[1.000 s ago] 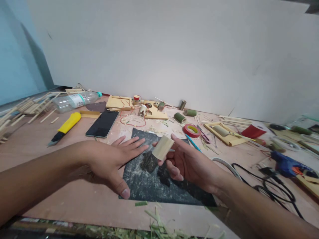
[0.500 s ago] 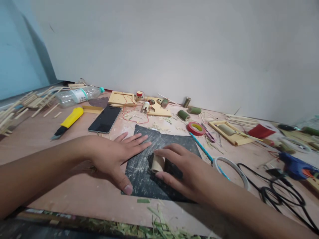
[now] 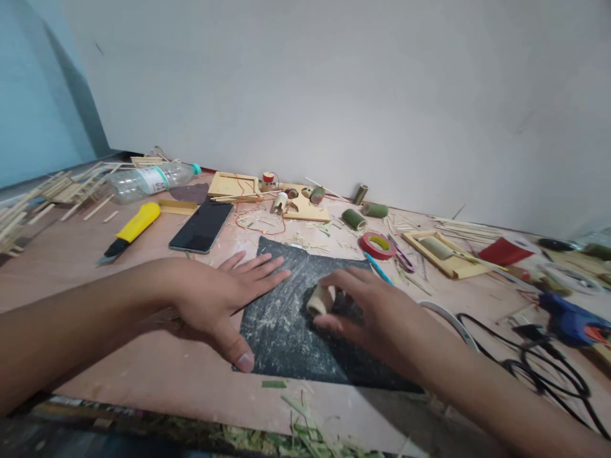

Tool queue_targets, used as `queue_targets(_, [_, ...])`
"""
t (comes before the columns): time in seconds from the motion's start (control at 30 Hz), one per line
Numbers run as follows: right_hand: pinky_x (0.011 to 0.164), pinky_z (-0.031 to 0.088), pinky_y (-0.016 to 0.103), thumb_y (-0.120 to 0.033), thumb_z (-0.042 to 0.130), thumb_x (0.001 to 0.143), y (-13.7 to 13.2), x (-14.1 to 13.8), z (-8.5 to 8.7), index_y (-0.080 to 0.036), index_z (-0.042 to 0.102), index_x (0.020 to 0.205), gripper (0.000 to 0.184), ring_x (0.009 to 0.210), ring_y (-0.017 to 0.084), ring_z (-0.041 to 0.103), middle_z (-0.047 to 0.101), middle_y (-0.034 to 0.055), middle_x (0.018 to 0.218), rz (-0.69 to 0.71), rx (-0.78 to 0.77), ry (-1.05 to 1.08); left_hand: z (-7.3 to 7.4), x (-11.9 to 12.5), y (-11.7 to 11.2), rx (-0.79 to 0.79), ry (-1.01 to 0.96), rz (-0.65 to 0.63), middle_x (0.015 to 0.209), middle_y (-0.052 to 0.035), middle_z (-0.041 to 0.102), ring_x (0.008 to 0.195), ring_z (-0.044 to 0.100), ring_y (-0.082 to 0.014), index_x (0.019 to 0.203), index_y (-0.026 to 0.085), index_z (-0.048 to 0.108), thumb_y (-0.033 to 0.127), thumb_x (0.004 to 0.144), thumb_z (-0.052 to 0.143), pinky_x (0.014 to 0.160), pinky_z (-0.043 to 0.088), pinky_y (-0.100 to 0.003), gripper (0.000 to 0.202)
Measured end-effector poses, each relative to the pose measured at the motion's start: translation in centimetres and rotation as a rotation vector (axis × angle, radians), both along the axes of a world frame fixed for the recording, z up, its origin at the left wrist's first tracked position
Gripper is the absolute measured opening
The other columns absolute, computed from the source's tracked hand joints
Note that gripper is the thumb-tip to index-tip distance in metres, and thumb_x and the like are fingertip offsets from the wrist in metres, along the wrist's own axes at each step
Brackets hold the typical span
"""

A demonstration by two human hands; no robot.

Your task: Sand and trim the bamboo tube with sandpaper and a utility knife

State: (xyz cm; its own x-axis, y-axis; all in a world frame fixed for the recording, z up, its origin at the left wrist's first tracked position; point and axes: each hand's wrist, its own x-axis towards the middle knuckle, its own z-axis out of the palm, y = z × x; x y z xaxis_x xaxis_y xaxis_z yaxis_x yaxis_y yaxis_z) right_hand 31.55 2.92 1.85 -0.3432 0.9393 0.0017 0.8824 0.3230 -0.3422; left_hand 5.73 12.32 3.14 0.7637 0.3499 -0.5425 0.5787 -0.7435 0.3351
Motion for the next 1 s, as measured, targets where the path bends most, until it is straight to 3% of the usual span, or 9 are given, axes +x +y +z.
queue_targets(0.07, [0.077, 0.048, 0.038, -0.035, 0.073, 0.091, 0.2, 0.1, -0.1, -0.022, 0.064, 0.111, 0.025, 0.092, 0.028, 0.064, 0.065, 0.0088, 0.104, -0.034, 0.031, -0.032, 0.0, 0.0, 0.0, 0.006, -0.004, 0.004, 0.168, -0.0133, -0.022, 0.155, -0.021, -0.0359, 0.164, 0.019, -0.012, 0.074, 0.076, 0.071, 0.122, -0.007, -0.064, 0.133])
queue_targets(0.2, [0.074, 0.048, 0.034, -0.038, 0.078, 0.087, 0.3, 0.2, -0.1, -0.024, 0.066, 0.105, 0.025, 0.090, 0.026, 0.064, 0.066, 0.0067, 0.102, 0.069, -0.027, 0.010, 0.1, 0.2, 0.0, 0.000, 0.008, 0.005, 0.168, -0.0145, -0.022, 0.154, -0.021, -0.0373, 0.164, 0.017, -0.011, 0.073, 0.076, 0.073, 0.122, -0.006, -0.064, 0.134])
queue_targets(0.33, [0.073, 0.046, 0.035, -0.039, 0.072, 0.092, 0.6, 0.8, 0.1, -0.023, 0.066, 0.107, 0.023, 0.085, 0.025, 0.063, 0.066, 0.0080, 0.097, -0.057, 0.078, -0.039, 0.3, 0.3, -0.2, 0.012, 0.007, 0.003, 0.168, -0.0137, -0.022, 0.154, -0.021, -0.0371, 0.164, 0.017, -0.010, 0.074, 0.075, 0.073, 0.122, -0.006, -0.064, 0.134])
queue_targets(0.47, [0.078, 0.048, 0.035, -0.043, 0.075, 0.090, 0.8, 1.0, 0.1, -0.025, 0.067, 0.108, 0.027, 0.095, 0.026, 0.064, 0.066, 0.0075, 0.104, 0.120, -0.006, 0.031, 0.3, 0.2, -0.1, 0.000, -0.002, 0.009, 0.168, -0.0152, -0.020, 0.154, -0.019, -0.0386, 0.164, 0.016, -0.010, 0.073, 0.074, 0.075, 0.122, -0.005, -0.065, 0.136])
queue_targets(0.6, [0.074, 0.047, 0.036, -0.039, 0.072, 0.092, 1.1, 1.6, 0.1, -0.023, 0.068, 0.108, 0.023, 0.086, 0.026, 0.064, 0.066, 0.0083, 0.098, -0.042, 0.068, -0.059, 0.1, 0.0, 0.0, -0.009, -0.054, 0.023, 0.169, -0.0163, -0.015, 0.154, -0.016, -0.0419, 0.165, 0.018, -0.005, 0.071, 0.071, 0.078, 0.121, -0.003, -0.067, 0.136])
queue_targets(0.77, [0.075, 0.047, 0.032, -0.038, 0.079, 0.087, 0.7, 1.3, 0.5, -0.027, 0.068, 0.110, 0.027, 0.093, 0.025, 0.065, 0.066, 0.0061, 0.104, 0.098, -0.042, 0.005, 0.1, 0.0, -0.1, -0.010, -0.060, 0.020, 0.169, -0.0185, -0.013, 0.154, -0.014, -0.0421, 0.165, 0.017, -0.003, 0.070, 0.071, 0.079, 0.121, -0.003, -0.067, 0.136])
queue_targets(0.9, [0.069, 0.046, 0.033, -0.039, 0.076, 0.090, 0.5, 1.1, 0.5, -0.024, 0.068, 0.111, 0.027, 0.083, 0.025, 0.065, 0.067, 0.0072, 0.097, -0.053, 0.022, -0.059, 0.5, 0.2, -0.3, 0.002, -0.005, 0.007, 0.168, -0.0165, -0.019, 0.154, -0.019, -0.0377, 0.164, 0.016, -0.009, 0.071, 0.074, 0.076, 0.122, -0.006, -0.064, 0.135])
queue_targets(1.0, [0.071, 0.047, 0.033, -0.043, 0.075, 0.090, 0.4, 1.1, 0.3, -0.026, 0.069, 0.109, 0.026, 0.087, 0.025, 0.066, 0.066, 0.0066, 0.099, 0.086, 0.009, -0.004, 0.7, 0.3, -0.3, 0.001, 0.015, 0.010, 0.168, -0.0164, -0.020, 0.154, -0.020, -0.0368, 0.164, 0.015, -0.009, 0.072, 0.074, 0.075, 0.122, -0.006, -0.062, 0.135])
